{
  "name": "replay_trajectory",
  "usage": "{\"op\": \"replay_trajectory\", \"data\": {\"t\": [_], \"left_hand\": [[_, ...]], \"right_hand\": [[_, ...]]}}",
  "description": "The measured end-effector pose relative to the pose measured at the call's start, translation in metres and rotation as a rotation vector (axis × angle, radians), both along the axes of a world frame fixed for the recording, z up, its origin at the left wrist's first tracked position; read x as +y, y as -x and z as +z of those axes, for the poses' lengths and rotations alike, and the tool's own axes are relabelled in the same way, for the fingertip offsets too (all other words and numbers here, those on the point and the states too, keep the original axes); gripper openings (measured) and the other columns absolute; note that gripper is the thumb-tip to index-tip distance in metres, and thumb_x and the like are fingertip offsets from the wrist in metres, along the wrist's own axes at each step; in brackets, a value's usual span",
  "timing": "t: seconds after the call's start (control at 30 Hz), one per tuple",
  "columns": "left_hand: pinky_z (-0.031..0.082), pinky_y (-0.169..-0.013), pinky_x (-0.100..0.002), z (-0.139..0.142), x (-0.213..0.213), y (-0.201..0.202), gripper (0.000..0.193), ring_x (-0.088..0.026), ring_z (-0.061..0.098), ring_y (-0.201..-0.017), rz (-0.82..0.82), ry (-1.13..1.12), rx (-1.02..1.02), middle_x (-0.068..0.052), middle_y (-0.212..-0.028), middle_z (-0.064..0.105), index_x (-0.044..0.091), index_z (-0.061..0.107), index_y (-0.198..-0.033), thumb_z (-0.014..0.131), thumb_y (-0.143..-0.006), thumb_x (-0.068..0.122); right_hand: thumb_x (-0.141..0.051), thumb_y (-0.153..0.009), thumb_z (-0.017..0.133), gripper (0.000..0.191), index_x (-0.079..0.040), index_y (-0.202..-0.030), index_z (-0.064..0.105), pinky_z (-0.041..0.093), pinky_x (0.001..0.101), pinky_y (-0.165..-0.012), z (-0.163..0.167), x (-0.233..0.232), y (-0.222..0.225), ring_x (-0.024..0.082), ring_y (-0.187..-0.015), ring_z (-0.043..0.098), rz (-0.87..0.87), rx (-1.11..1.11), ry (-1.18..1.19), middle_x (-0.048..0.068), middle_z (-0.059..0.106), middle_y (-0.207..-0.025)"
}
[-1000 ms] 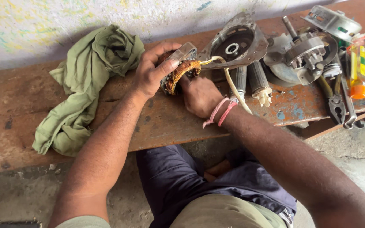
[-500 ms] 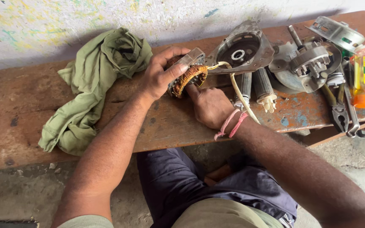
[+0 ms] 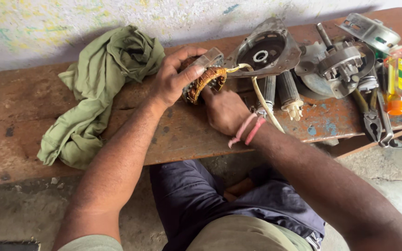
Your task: The person disassembles a motor housing and uses a green cloth to wipe and clean the copper windings of the stator. They repeatedly rub the windings and handle the stator and housing parts on a wooden workbench.
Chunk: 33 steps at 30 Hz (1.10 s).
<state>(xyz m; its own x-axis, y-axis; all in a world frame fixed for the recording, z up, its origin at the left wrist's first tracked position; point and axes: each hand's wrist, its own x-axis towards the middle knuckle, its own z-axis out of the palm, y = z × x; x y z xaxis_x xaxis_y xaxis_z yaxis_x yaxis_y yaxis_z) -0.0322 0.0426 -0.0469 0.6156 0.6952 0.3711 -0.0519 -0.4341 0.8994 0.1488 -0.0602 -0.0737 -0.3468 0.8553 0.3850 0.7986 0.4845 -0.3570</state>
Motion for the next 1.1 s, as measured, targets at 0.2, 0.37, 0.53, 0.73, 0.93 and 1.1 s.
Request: {"op": "replay_trajectory", "data": {"t": [0.2,0.37,0.53,0.73,0.93,1.1], "left_hand": [[0.06,-0.099,-0.039,0.003,-0.001,0.001,0.067,-0.021,0.07,-0.107,0.003,0.047,-0.002,-0.011,-0.112,0.074,0.007,0.066,-0.134,0.071,-0.088,0.055],[0.06,-0.099,-0.039,0.002,-0.001,0.0,0.068,-0.021,0.07,-0.11,0.002,0.02,-0.003,-0.011,-0.116,0.072,0.008,0.065,-0.135,0.071,-0.087,0.056],[0.059,-0.103,-0.042,0.0,0.001,0.0,0.066,-0.021,0.069,-0.114,0.026,-0.015,0.015,-0.009,-0.118,0.071,0.01,0.068,-0.133,0.07,-0.088,0.058],[0.057,-0.105,-0.042,-0.004,0.003,0.001,0.068,-0.022,0.067,-0.116,0.009,0.013,-0.005,-0.009,-0.119,0.069,0.009,0.068,-0.133,0.073,-0.087,0.058],[0.059,-0.098,-0.039,-0.004,0.004,0.001,0.063,-0.02,0.07,-0.108,0.009,-0.004,-0.031,-0.009,-0.115,0.073,0.009,0.066,-0.133,0.071,-0.089,0.054],[0.059,-0.093,-0.037,-0.004,0.004,0.003,0.065,-0.02,0.068,-0.102,0.012,0.051,0.013,-0.011,-0.109,0.073,0.007,0.067,-0.134,0.071,-0.087,0.052]], "right_hand": [[-0.001,-0.082,0.06,0.033,0.004,-0.114,0.054,0.052,0.0538,-0.053,0.0,0.0,0.0,0.043,-0.059,0.067,0.031,0.009,0.02,0.021,0.066,-0.063],[-0.001,-0.082,0.06,0.029,0.004,-0.11,0.054,0.051,0.0548,-0.054,0.002,-0.003,0.0,0.044,-0.06,0.067,0.009,0.039,0.045,0.021,0.064,-0.063],[-0.001,-0.083,0.061,0.029,0.005,-0.111,0.055,0.052,0.0533,-0.052,0.007,-0.001,0.003,0.043,-0.06,0.068,0.027,-0.058,-0.002,0.021,0.066,-0.065],[0.0,-0.073,0.062,0.045,0.009,-0.117,0.054,0.054,0.0516,-0.053,0.01,-0.008,0.001,0.043,-0.06,0.068,0.078,0.012,-0.115,0.023,0.067,-0.069],[-0.005,-0.085,0.062,0.027,0.002,-0.11,0.055,0.055,0.051,-0.058,0.01,0.002,0.006,0.04,-0.067,0.071,-0.034,-0.192,0.05,0.022,0.07,-0.076],[-0.007,-0.08,0.06,0.043,0.006,-0.121,0.054,0.055,0.049,-0.053,0.011,-0.002,0.0,0.039,-0.064,0.07,-0.004,-0.211,-0.036,0.022,0.07,-0.077]]}}
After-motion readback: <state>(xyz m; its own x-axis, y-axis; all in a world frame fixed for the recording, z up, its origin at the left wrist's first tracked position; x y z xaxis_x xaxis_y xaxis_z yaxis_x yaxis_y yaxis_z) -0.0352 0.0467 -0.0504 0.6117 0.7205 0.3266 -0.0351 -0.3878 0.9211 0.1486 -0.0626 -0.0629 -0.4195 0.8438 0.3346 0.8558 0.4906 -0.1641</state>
